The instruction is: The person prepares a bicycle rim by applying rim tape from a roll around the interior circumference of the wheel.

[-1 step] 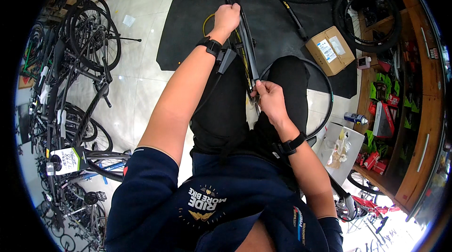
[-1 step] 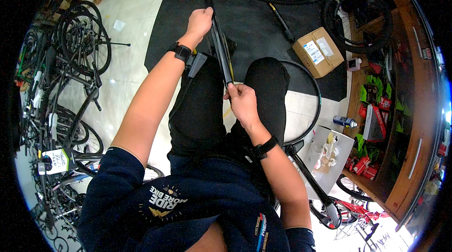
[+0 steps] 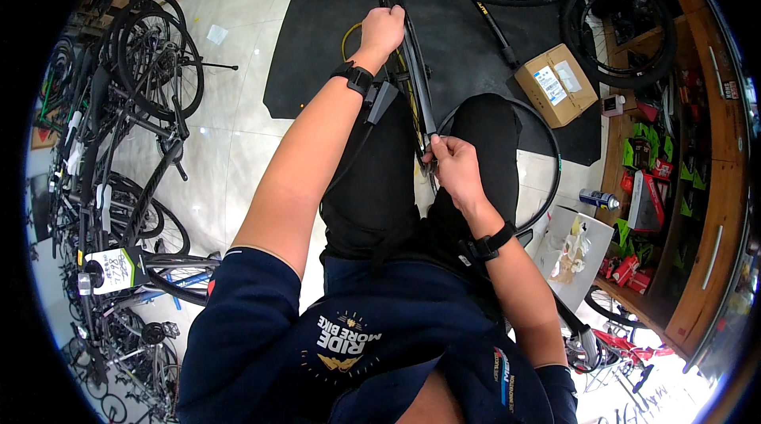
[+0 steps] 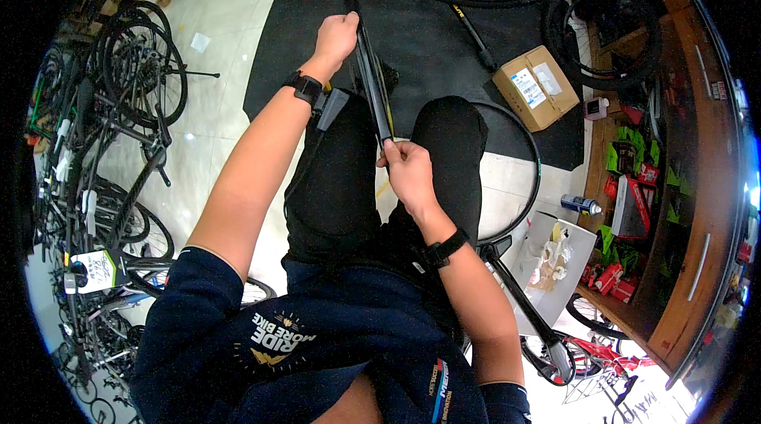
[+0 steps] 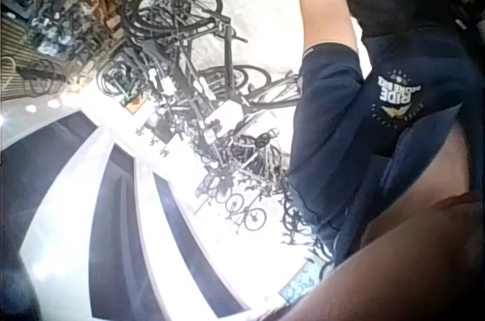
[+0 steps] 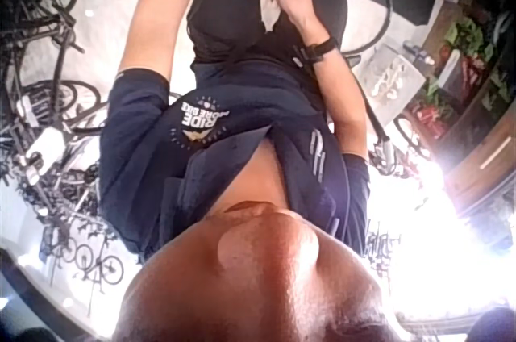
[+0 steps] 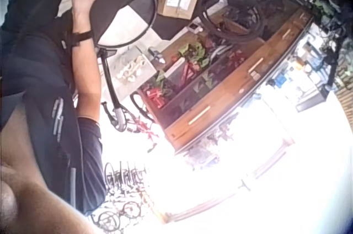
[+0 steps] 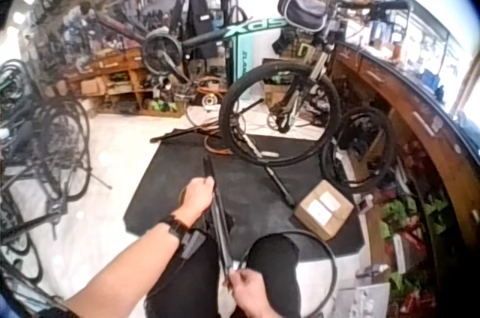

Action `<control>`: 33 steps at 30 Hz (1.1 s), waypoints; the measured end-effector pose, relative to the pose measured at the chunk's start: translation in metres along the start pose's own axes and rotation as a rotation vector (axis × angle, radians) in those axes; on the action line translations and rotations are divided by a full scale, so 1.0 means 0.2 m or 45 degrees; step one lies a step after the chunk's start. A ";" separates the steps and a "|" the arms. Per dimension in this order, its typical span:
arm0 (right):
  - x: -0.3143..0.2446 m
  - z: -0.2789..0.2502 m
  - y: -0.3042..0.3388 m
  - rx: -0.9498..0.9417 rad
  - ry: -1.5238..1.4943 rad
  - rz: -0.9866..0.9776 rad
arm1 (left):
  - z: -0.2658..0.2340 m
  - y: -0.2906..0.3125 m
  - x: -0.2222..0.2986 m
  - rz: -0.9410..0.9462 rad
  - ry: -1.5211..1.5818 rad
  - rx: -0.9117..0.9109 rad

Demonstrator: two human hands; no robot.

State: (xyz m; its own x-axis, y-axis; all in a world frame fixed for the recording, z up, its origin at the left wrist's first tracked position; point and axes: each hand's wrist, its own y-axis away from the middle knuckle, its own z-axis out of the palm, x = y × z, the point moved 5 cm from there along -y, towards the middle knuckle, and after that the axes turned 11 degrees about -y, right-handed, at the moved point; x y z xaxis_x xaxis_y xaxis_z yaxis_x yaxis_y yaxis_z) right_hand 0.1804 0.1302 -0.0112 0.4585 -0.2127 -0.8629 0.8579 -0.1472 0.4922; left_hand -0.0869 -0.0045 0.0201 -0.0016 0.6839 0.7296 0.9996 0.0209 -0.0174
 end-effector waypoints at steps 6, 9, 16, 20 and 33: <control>-0.01 0.04 -0.01 0.017 0.101 -0.116 | 0.00 0.00 -0.01 -0.016 0.039 0.005; -0.07 0.07 -0.03 0.049 0.163 -0.159 | -0.02 0.00 -0.03 -0.045 0.062 0.004; -0.15 0.10 -0.11 0.086 0.213 -0.086 | -0.06 0.16 0.04 0.235 -0.306 0.033; -0.18 0.13 -0.14 0.052 0.218 -0.068 | -0.05 0.41 0.09 0.217 -0.301 0.060; -0.17 0.13 -0.17 0.041 0.121 -0.105 | 0.00 0.38 0.06 0.063 -0.233 0.141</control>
State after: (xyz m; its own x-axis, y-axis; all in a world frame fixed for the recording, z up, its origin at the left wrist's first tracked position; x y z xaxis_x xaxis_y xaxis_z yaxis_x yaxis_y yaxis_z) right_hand 0.1300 0.1167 0.0040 0.4077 -0.1066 -0.9068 0.8865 -0.1917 0.4211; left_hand -0.0105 0.0049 0.0277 0.0326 0.8066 0.5902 0.9895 0.0572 -0.1328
